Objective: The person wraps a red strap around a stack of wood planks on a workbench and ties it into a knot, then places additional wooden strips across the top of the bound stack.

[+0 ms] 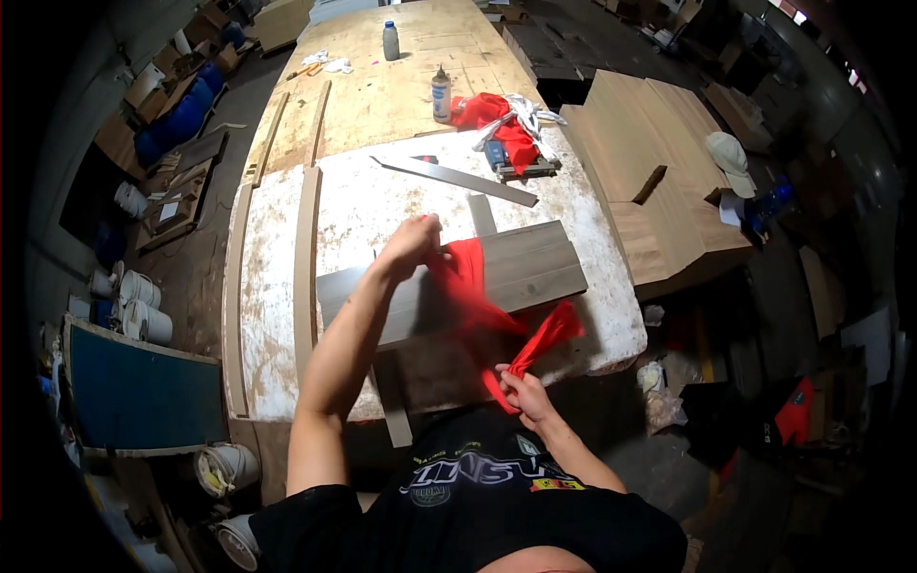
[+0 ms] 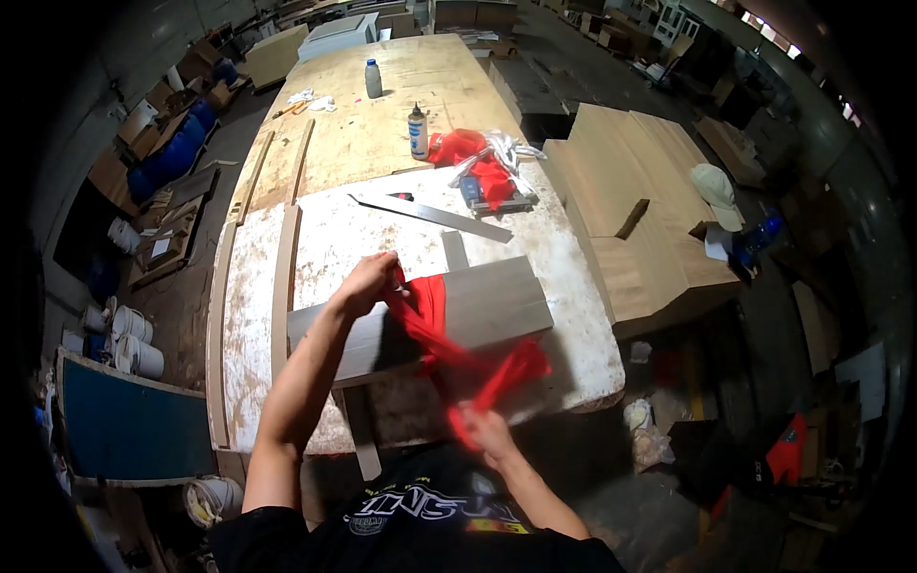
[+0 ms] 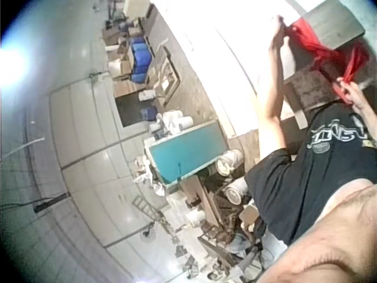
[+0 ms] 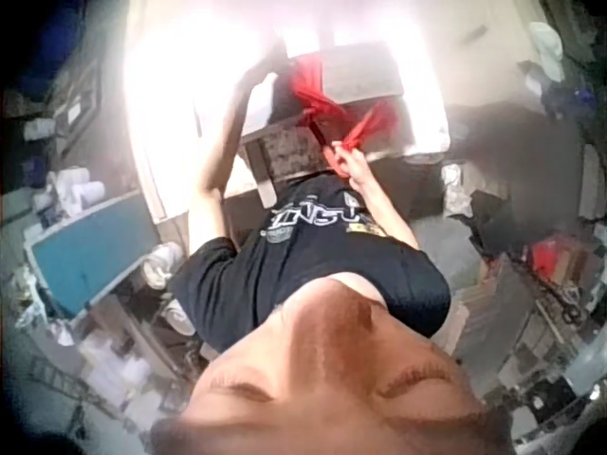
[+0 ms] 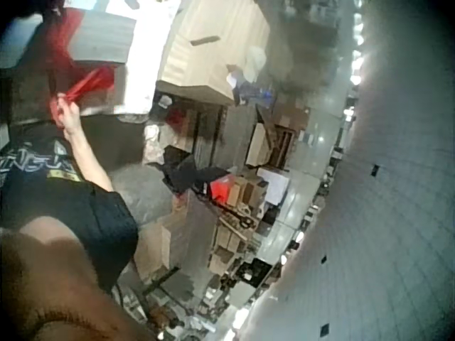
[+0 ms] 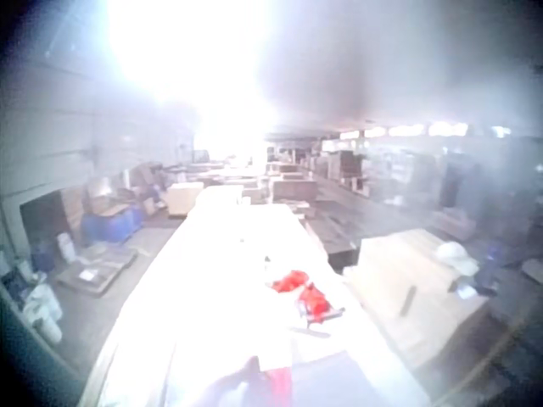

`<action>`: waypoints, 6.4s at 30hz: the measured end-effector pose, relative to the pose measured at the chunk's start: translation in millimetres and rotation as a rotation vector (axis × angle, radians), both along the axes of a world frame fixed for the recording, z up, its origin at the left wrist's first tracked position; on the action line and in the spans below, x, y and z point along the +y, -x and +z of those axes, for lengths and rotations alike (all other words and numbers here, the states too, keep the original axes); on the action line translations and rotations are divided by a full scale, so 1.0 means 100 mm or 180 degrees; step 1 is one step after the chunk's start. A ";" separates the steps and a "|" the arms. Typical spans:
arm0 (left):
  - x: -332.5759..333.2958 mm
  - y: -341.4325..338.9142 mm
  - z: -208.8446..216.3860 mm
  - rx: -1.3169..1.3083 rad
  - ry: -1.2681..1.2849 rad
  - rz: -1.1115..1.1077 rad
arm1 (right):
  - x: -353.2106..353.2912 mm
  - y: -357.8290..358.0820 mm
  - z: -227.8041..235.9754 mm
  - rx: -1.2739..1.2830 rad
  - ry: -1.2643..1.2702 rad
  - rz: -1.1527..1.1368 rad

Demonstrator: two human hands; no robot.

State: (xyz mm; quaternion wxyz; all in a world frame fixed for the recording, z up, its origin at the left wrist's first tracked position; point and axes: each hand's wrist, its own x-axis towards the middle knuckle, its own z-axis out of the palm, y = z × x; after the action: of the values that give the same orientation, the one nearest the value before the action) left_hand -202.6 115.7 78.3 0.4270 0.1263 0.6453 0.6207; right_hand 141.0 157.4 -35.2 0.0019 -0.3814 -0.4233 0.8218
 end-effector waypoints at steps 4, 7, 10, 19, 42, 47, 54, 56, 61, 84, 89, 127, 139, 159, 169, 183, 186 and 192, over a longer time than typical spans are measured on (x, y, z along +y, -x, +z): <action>-0.09 0.11 0.29 0.1479 0.1351 -0.0790 | 0.12 0.05 0.19 0.0304 -0.0018 -0.0585; -0.06 0.23 0.29 0.2753 0.1488 -0.1092 | 0.26 0.25 0.93 0.1810 -0.0472 -0.0687; 0.10 0.17 0.10 0.2810 0.1492 -0.0953 | 0.15 0.68 0.72 0.2065 -0.0930 0.0124; -0.29 -0.83 -0.24 0.2005 0.0415 -0.0097 | 0.41 2.12 0.76 0.1880 -0.1679 -0.0235; -0.58 -1.21 -0.37 0.3212 0.0178 0.0317 | 0.25 1.67 0.90 0.2145 -0.0666 0.0257; -0.47 -1.24 -0.46 0.2598 0.0335 0.1134 | 0.32 2.01 1.04 0.1902 -0.0254 -0.0509; -0.57 -1.24 -0.34 0.2852 -0.0159 0.0503 | 0.04 1.77 1.12 0.1971 -0.0535 0.0143; -0.57 -1.22 -0.38 0.2638 0.0089 0.0423 | 0.07 1.84 1.11 0.2076 -0.0694 0.0182; -0.60 -1.23 -0.35 0.2465 0.0320 0.0193 | 0.30 2.10 1.20 0.1706 -0.0996 0.0637; -0.73 -1.60 -0.43 0.2083 -0.0328 0.1313 | 0.58 1.68 1.22 0.1301 -0.3427 0.2949; -1.00 -2.06 -0.50 0.3650 0.0310 0.1943 | 0.95 1.94 0.97 0.2117 -0.3975 0.3083; -2.31 -0.75 -0.95 0.1872 0.1011 0.2698 | 0.39 1.70 0.87 0.2510 -0.2126 0.4780; -2.28 -0.82 -1.33 0.1926 0.1123 0.2567 | 0.30 1.71 0.81 0.2449 -0.2347 0.4064; -1.85 0.18 -1.05 0.2293 0.1722 0.2013 | 0.03 1.73 0.82 0.3600 -0.4090 0.3134; -2.04 0.20 -1.03 0.1128 0.0789 0.1841 | 0.17 2.01 0.72 0.2597 -0.3023 0.3597; -2.22 -0.06 -0.87 -0.0968 0.0035 0.1797 | 2.68 1.17 -0.36 0.0505 -0.0197 -0.0164; -2.23 -0.11 -0.91 -0.0764 0.0207 0.1863 | 2.58 1.21 -0.27 0.0730 0.0708 0.0341; -2.18 -0.16 -0.84 -0.0736 0.0145 0.1943 | 2.56 1.19 -0.22 0.0681 0.0643 0.0497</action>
State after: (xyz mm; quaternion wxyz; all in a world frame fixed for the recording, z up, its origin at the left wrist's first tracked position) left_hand -186.6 -102.5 -5.8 0.2943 -0.1539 0.6144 0.7157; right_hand 21.7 412.9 -57.2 -0.0553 -0.2560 -0.3643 0.8937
